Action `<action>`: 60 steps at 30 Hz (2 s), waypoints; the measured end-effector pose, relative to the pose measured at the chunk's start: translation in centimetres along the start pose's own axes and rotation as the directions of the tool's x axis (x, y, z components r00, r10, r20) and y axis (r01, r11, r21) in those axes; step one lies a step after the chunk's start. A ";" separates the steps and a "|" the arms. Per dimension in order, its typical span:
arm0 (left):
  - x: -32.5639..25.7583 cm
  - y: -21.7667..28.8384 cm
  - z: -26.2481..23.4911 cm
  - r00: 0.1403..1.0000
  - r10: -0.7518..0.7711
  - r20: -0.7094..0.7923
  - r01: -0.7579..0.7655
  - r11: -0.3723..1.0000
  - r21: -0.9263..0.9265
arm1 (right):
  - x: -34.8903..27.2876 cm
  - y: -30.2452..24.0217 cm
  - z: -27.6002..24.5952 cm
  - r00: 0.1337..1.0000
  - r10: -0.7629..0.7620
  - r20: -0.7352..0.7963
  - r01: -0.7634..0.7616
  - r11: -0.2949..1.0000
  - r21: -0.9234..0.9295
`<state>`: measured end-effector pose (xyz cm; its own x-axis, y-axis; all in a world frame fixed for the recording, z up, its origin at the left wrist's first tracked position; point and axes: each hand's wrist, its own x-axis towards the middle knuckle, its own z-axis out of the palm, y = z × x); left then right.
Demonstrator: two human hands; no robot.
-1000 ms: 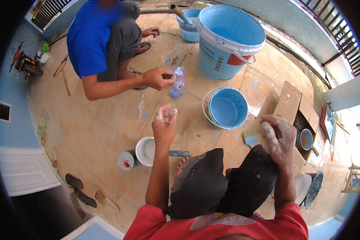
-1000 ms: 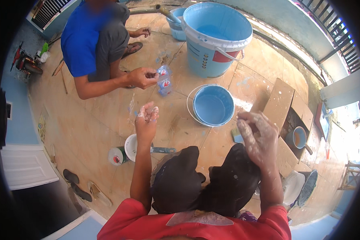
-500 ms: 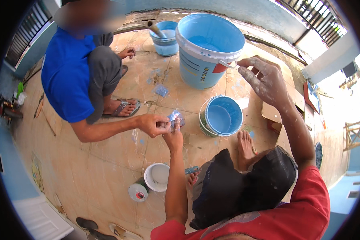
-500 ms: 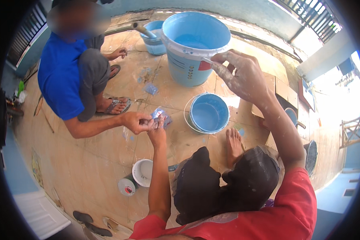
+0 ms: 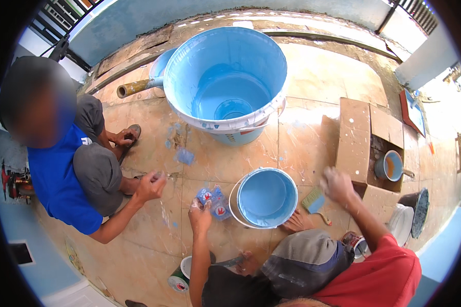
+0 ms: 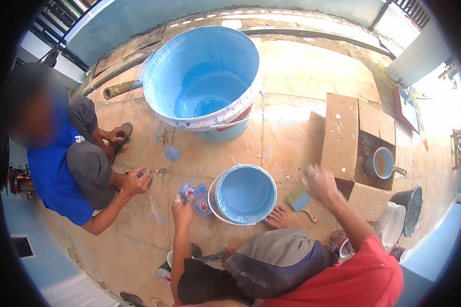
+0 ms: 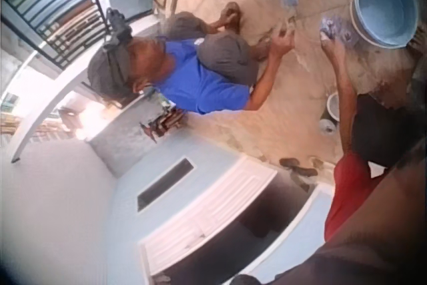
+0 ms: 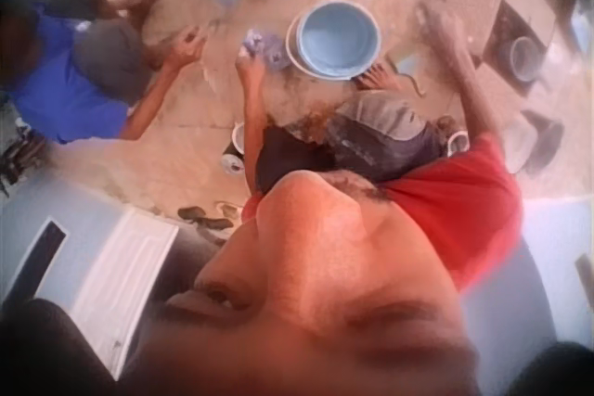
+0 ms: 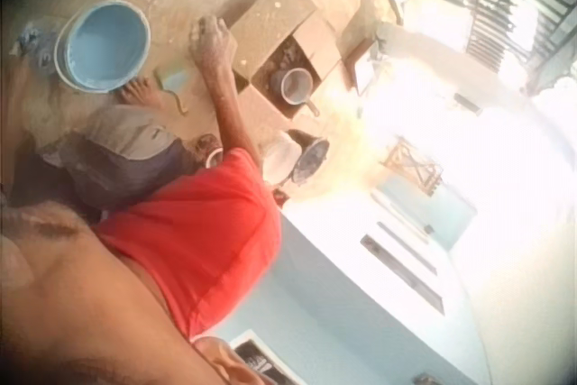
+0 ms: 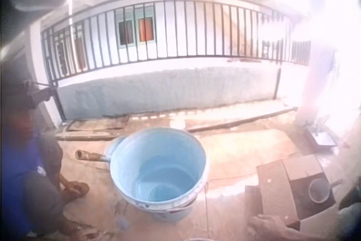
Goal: The person paints a wall with light blue paint using a brush, then moves to a balcony area to mix blue paint in a bucket with water from a plastic bottle.
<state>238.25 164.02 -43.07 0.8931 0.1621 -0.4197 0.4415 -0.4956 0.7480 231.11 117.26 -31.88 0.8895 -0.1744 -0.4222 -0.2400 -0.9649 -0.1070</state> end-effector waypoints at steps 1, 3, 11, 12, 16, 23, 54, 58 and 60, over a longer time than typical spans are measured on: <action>0.1 -0.4 -0.1 1.000 -0.015 0.002 0.015 0.999 0.039 | -1.9 1.3 3.6 0.966 0.101 0.239 -0.077 0.991 -0.105; 0.0 -0.7 -0.7 0.997 -0.078 -0.007 0.078 0.989 0.122 | -4.7 3.7 9.8 0.827 0.187 0.531 -0.146 0.982 -0.120; 0.9 14.3 -3.1 0.969 0.248 -0.021 -0.240 0.954 0.180 | -3.2 6.2 15.4 0.953 0.168 0.250 -0.197 0.976 0.096; 1.0 17.0 -3.6 0.973 0.230 -0.015 -0.222 0.953 0.206 | -2.2 5.5 13.4 0.976 0.131 0.172 -0.157 0.977 0.147; -3.2 23.3 -5.2 0.971 0.240 -0.005 -0.231 0.937 0.263 | 3.3 0.4 -1.0 0.932 -0.047 -0.359 0.214 0.872 0.441; -12.2 18.1 -1.1 0.989 -0.086 -0.121 0.099 0.990 0.104 | 20.5 -18.7 -27.4 0.511 -0.740 -0.438 0.733 0.641 -0.228; -13.9 17.9 -2.5 0.953 -0.102 -0.285 0.036 0.973 -0.227 | 35.8 -27.8 -13.7 0.578 -0.754 0.312 0.728 0.304 -0.615; -13.7 17.8 -2.5 0.954 -0.071 -0.290 0.020 0.984 -0.176 | 35.5 -27.7 -14.4 0.675 -0.692 0.258 0.687 0.460 -0.562; -13.5 17.6 -2.4 0.954 -0.102 -0.281 0.050 0.981 -0.186 | 35.4 -27.5 -15.3 0.621 -0.727 0.292 0.706 0.357 -0.611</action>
<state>234.17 155.14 -22.96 0.8318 0.4449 -0.3321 0.4939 -0.3198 0.8086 275.20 134.59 -30.10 0.6131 0.6510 -0.4476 0.7802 -0.5878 0.2139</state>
